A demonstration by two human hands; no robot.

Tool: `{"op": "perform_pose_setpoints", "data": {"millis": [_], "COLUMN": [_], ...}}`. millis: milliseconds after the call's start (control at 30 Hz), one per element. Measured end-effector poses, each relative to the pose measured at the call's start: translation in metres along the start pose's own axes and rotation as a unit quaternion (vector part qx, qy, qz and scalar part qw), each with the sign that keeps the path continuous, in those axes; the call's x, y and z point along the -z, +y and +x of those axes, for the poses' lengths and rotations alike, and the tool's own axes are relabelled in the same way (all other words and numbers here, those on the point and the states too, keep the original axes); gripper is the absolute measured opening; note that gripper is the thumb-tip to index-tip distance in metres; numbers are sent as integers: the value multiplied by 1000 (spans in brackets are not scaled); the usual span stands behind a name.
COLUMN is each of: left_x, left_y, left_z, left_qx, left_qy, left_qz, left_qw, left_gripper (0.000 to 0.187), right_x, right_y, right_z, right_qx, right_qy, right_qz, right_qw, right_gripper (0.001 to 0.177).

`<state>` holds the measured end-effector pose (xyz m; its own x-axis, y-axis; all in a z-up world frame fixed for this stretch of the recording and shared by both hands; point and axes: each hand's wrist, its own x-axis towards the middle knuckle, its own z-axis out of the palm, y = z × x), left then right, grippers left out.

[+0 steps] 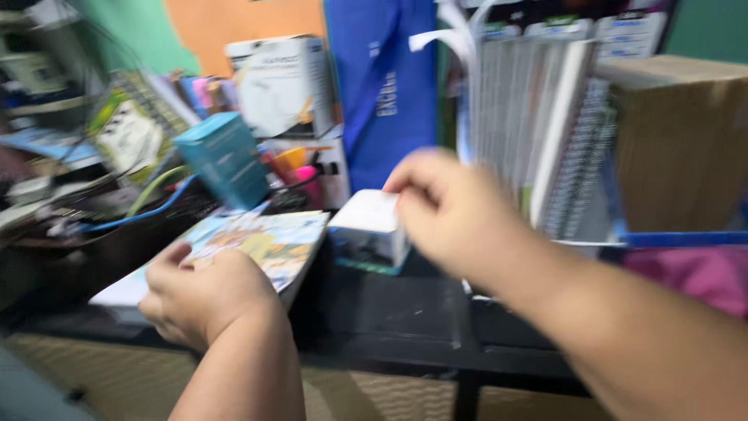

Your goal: The person picks up notebooks from a stack on a desk, wipes them with a pink cloth, and places them into a white organizer box. The person repeats this process for several notebooks, arranging them upright in the organizer.

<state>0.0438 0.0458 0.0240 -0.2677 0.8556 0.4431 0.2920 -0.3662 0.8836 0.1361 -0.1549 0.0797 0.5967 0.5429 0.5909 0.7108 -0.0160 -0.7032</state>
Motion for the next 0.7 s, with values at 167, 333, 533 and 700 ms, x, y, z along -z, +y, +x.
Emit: {"op": "perform_pose_setpoints", "data": {"millis": [167, 333, 533, 700], "left_x": [17, 32, 30, 28], "left_y": [-50, -60, -66, -62], "left_z": [42, 54, 75, 82], "left_qx": [299, 291, 285, 306], "left_qy": [-148, -204, -214, -191], "left_qz": [-14, -78, -62, -156], "left_qw": [943, 932, 932, 920], "left_gripper": [68, 78, 77, 50], "right_x": [-96, -146, -151, -135], "right_y": [13, 14, 19, 8], "right_z": [3, 12, 21, 31], "right_qx": [-355, -465, -448, -415], "right_qy": [-132, -127, -122, -94], "right_qz": [150, 202, 142, 156], "right_qw": [913, 852, 874, 891], "right_gripper": [30, 34, 19, 19]}}
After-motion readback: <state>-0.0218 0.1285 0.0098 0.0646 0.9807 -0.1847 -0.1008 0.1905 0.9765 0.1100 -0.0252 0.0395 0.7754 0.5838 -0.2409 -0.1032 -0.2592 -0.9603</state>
